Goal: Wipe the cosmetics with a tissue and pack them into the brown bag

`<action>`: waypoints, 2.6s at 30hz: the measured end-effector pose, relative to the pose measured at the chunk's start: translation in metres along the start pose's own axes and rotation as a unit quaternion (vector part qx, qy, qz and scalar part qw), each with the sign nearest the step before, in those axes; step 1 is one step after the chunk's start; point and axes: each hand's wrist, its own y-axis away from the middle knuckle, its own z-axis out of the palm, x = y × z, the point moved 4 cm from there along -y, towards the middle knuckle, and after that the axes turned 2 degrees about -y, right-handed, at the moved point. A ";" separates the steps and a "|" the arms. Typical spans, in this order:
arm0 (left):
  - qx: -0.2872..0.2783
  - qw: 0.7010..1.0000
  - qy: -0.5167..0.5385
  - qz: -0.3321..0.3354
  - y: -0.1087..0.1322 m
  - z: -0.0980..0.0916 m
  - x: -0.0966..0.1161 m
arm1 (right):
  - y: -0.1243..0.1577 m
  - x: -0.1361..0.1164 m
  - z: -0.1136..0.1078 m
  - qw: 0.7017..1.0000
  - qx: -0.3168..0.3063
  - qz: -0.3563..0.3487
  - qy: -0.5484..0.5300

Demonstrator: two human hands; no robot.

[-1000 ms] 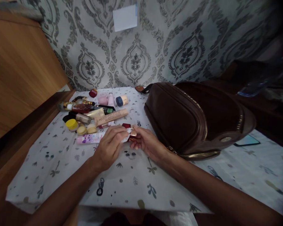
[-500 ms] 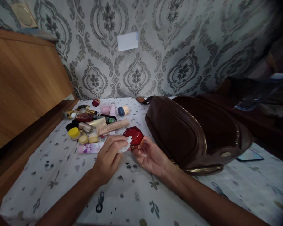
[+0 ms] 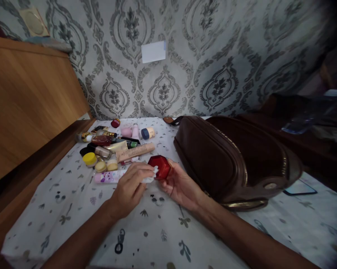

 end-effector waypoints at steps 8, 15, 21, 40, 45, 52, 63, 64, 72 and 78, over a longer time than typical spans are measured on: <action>0.023 1.000 -0.019 -0.001 0.000 -0.003 0.004 | -0.003 0.007 -0.003 0.989 -0.081 -0.033 0.119; 0.028 0.992 -0.036 -0.122 -0.001 -0.004 -0.013 | -0.002 0.003 -0.001 0.982 -0.121 -0.073 0.124; -0.014 0.976 -0.022 -0.217 0.002 0.002 -0.026 | 0.000 -0.001 0.000 0.973 -0.112 -0.151 0.131; 0.046 0.834 0.339 -0.434 0.009 0.013 -0.036 | 0.024 -0.010 0.004 0.603 -0.032 -0.538 0.588; 0.044 0.776 0.426 -0.464 0.015 0.027 -0.037 | 0.029 -0.003 0.007 0.559 -0.076 -0.564 0.603; 0.063 0.733 0.495 -0.463 0.018 0.032 -0.033 | 0.022 -0.001 0.010 0.647 -0.102 -0.526 0.542; 0.109 0.924 0.117 -0.347 0.012 0.001 -0.028 | 0.014 -0.008 0.007 0.697 0.006 -0.460 0.550; 0.088 0.940 0.090 -0.316 0.010 0.002 -0.021 | 0.014 -0.006 0.007 0.692 0.005 -0.445 0.569; -0.132 0.990 -0.045 -0.012 0.012 0.021 0.022 | 0.013 -0.005 0.008 0.692 -0.030 -0.425 0.583; 0.014 0.984 -0.125 -0.126 0.019 -0.006 -0.016 | 0.036 -0.014 0.017 0.716 -0.036 -0.431 0.548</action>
